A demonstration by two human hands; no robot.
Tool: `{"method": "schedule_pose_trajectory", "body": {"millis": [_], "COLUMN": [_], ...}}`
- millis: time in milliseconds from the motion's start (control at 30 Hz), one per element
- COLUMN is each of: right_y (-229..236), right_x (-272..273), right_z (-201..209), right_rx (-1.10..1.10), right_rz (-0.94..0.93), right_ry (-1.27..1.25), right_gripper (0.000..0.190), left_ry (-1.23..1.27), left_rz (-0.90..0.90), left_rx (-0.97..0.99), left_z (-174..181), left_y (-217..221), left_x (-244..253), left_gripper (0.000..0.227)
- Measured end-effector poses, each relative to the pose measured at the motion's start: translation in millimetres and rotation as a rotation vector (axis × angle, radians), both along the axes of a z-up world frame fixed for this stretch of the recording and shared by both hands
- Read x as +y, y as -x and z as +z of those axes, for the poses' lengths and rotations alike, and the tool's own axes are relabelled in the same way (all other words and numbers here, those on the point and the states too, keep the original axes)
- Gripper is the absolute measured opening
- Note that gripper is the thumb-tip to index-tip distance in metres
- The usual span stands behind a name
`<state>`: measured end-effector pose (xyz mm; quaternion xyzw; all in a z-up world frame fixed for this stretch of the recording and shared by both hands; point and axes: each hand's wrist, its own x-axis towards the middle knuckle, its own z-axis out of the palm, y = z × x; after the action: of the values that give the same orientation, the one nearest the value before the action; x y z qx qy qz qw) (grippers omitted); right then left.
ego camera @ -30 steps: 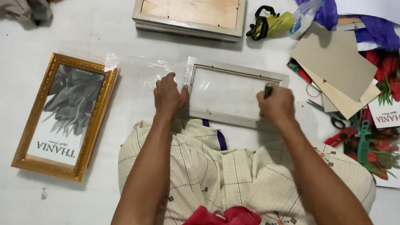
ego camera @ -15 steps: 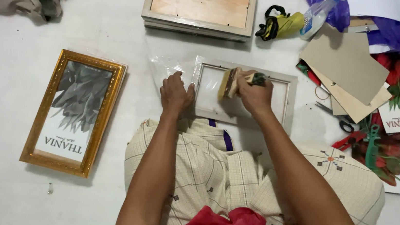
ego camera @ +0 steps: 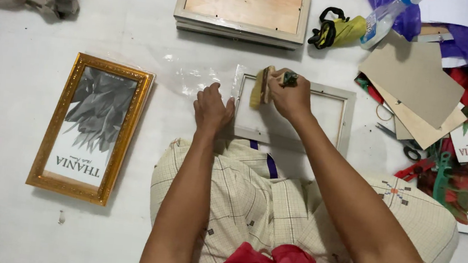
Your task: Assembling picture frames by inserting backing boards and cleaning with a brush
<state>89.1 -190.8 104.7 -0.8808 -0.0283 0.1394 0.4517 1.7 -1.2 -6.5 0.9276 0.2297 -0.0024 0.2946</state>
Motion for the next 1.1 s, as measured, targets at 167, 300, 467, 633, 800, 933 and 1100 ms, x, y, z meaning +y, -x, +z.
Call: {"method": "schedule_pose_trajectory", "body": {"millis": [167, 300, 467, 633, 800, 933, 1100], "right_y": [8.1, -9.7, -2.6, 2.0, 16.0, 16.7, 17.7], "right_x": [-39.1, -96.5, -143.9, -138.9, -79.9, -56.9, -18.7], "right_z": [0.2, -1.0, 8.0, -8.6, 12.0, 17.1, 38.2], "right_rx": [0.051, -0.238, -0.121, -0.18, 0.003, -0.173, 0.25], "right_rz": [0.122, -0.013, -0.049, -0.022, -0.112, -0.041, 0.028], "right_ry": [0.042, 0.184, 0.469, 0.695, 0.138, 0.263, -0.165], "right_gripper": [0.031, 0.019, 0.029, 0.037, 0.03, 0.025, 0.028], "left_ry": [-0.042, -0.081, -0.028, 0.022, 0.158, 0.198, 0.307], "left_rz": [-0.01, 0.009, 0.012, 0.054, 0.078, 0.107, 0.122], "left_rx": [0.001, -0.044, -0.028, -0.039, -0.137, -0.154, -0.226], "left_z": [-3.8, -15.5, -11.5, 29.0, 24.4, 33.4, 41.0], "left_y": [-1.2, 0.6, 0.2, 11.5, 10.4, 11.1, 10.8], "left_x": [-0.6, -0.4, -0.9, -9.5, -4.8, -5.5, -6.7], "left_gripper": [0.059, 0.059, 0.065, 0.083, 0.09, 0.096, 0.107]}}
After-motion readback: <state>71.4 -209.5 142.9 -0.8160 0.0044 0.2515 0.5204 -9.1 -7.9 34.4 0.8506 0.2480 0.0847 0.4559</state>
